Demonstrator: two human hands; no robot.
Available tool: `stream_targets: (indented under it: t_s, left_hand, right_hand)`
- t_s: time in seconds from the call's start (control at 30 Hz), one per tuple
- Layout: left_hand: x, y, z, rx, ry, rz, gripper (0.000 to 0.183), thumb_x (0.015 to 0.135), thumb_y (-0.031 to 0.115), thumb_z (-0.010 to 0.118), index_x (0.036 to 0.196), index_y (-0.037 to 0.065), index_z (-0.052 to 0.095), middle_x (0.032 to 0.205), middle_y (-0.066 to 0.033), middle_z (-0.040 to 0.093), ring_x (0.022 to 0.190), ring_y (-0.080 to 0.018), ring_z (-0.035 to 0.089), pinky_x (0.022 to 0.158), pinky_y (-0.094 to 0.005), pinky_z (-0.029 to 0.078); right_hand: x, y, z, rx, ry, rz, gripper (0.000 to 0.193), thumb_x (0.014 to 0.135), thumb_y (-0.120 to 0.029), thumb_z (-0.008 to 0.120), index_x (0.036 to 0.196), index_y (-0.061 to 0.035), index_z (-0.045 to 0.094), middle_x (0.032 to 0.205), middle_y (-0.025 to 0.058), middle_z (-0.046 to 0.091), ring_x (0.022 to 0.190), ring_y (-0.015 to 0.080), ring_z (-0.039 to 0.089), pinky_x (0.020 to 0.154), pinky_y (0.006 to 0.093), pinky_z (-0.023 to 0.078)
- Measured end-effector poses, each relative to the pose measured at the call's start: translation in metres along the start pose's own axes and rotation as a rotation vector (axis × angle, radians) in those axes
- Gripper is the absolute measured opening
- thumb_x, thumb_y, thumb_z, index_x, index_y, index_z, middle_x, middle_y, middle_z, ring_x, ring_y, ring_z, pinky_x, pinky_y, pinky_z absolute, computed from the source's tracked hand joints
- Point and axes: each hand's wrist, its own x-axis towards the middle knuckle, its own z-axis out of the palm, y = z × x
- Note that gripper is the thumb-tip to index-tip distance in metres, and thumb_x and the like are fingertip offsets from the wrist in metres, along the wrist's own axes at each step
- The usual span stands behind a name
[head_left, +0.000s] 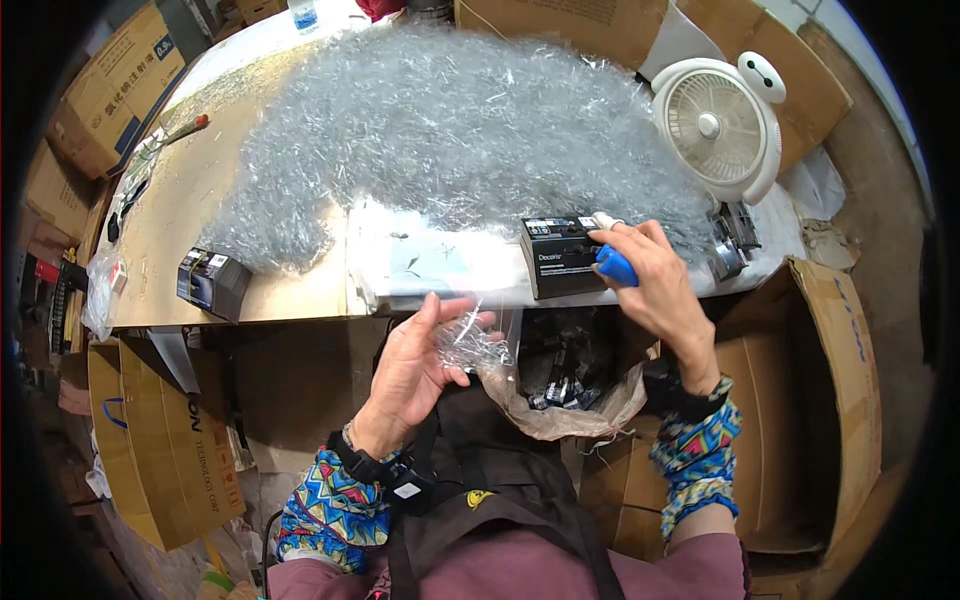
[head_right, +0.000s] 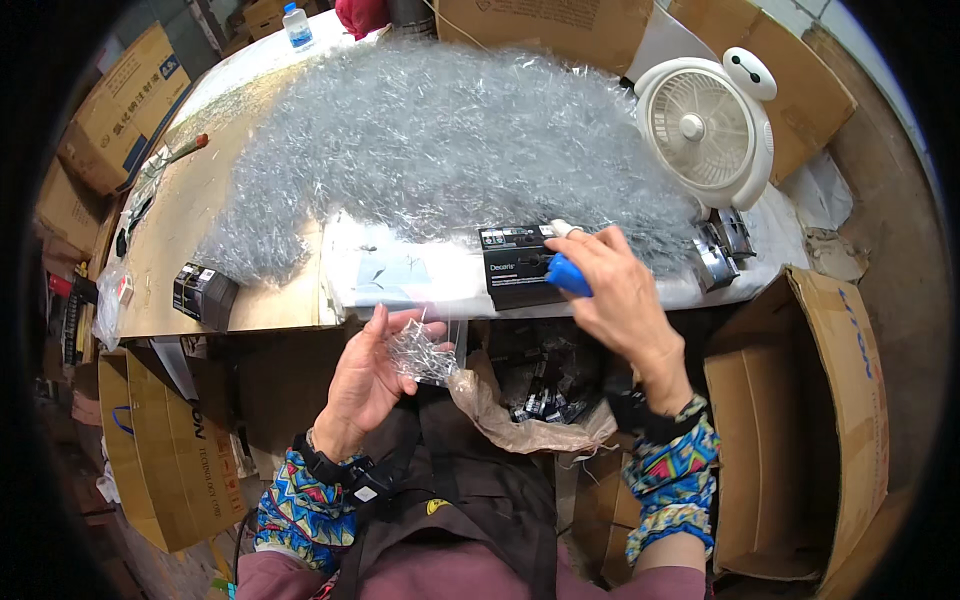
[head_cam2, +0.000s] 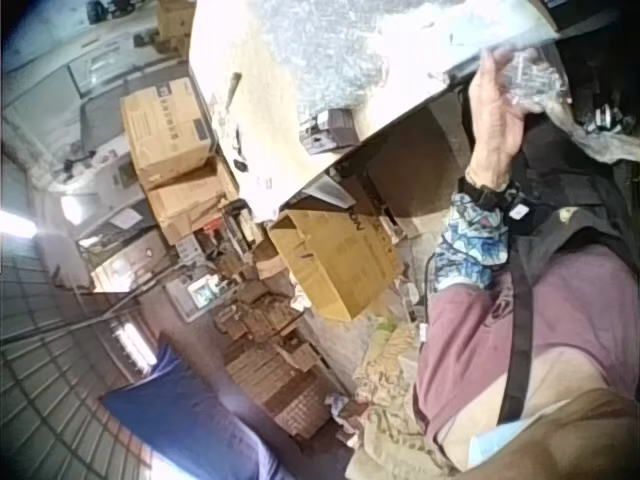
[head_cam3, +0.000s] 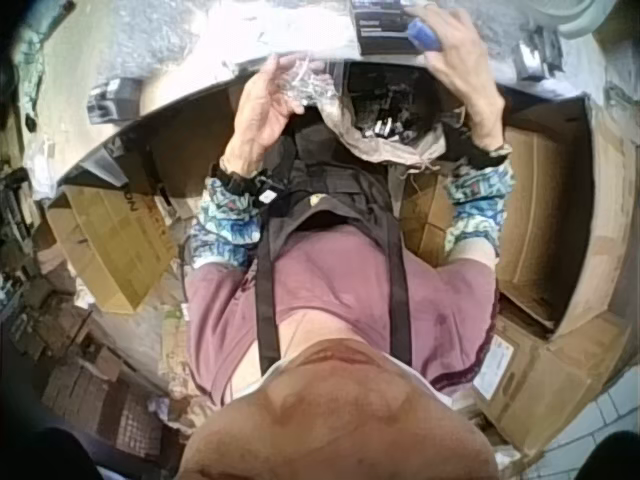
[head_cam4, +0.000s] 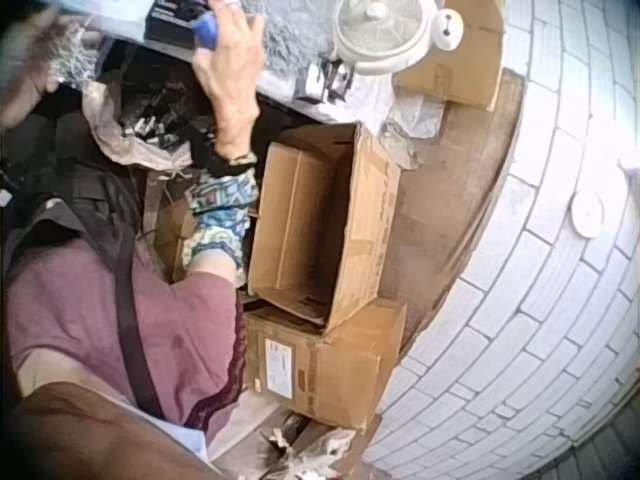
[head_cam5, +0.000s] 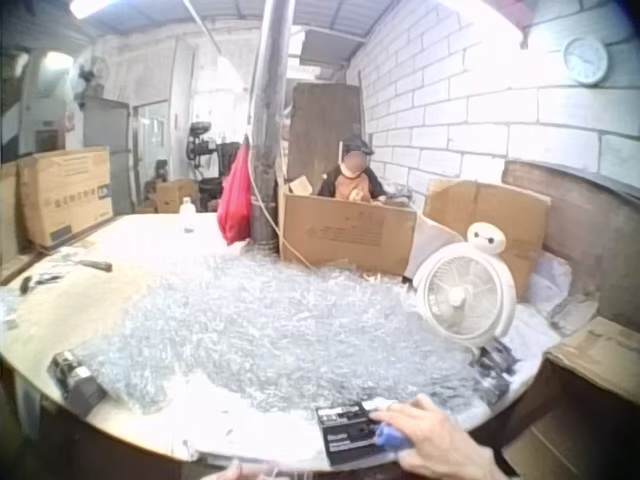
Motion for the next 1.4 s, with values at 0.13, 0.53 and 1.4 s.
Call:
stream_targets:
  t_s: [0.13, 0.53, 1.4]
  left_hand:
    - [-0.001, -0.013, -0.008, 0.096, 0.032, -0.024, 0.031, 0.087, 0.011, 0.064, 0.115, 0.002, 0.056, 0.108, -0.0162, 0.064, 0.098, -0.0247, 0.065, 0.049, -0.0195, 0.055]
    - [-0.006, -0.026, 0.013, 0.142, 0.066, -0.049, 0.03, 0.085, 0.012, 0.066, 0.11, -0.004, 0.059, 0.1, -0.0145, 0.068, 0.074, -0.0121, 0.067, 0.041, -0.0184, 0.048]
    - [-0.014, -0.063, 0.022, 0.626, 0.188, 0.306, 0.02, 0.087, 0.018, 0.068, 0.095, 0.0, 0.071, 0.066, 0.0036, 0.061, 0.05, 0.0007, 0.043, 0.042, -0.0173, 0.032]
  right_hand:
    - [0.011, 0.01, -0.006, 0.001, -0.037, -0.057, 0.036, 0.068, 0.0, 0.066, 0.102, -0.0069, 0.063, 0.091, 0.0087, 0.064, 0.086, 0.031, 0.053, 0.077, 0.0381, 0.047]
    - [-0.023, -0.034, 0.005, 0.997, -0.205, 0.766, 0.024, 0.078, -0.017, 0.075, 0.094, -0.0027, 0.065, 0.082, -0.0019, 0.06, 0.074, 0.0057, 0.051, 0.067, 0.0215, 0.041]
    - [-0.023, -0.058, 0.058, 1.097, 0.443, 0.737, 0.046, 0.093, -0.048, 0.05, 0.093, -0.0016, 0.052, 0.068, 0.0087, 0.06, 0.059, 0.0149, 0.061, 0.053, 0.026, 0.05]
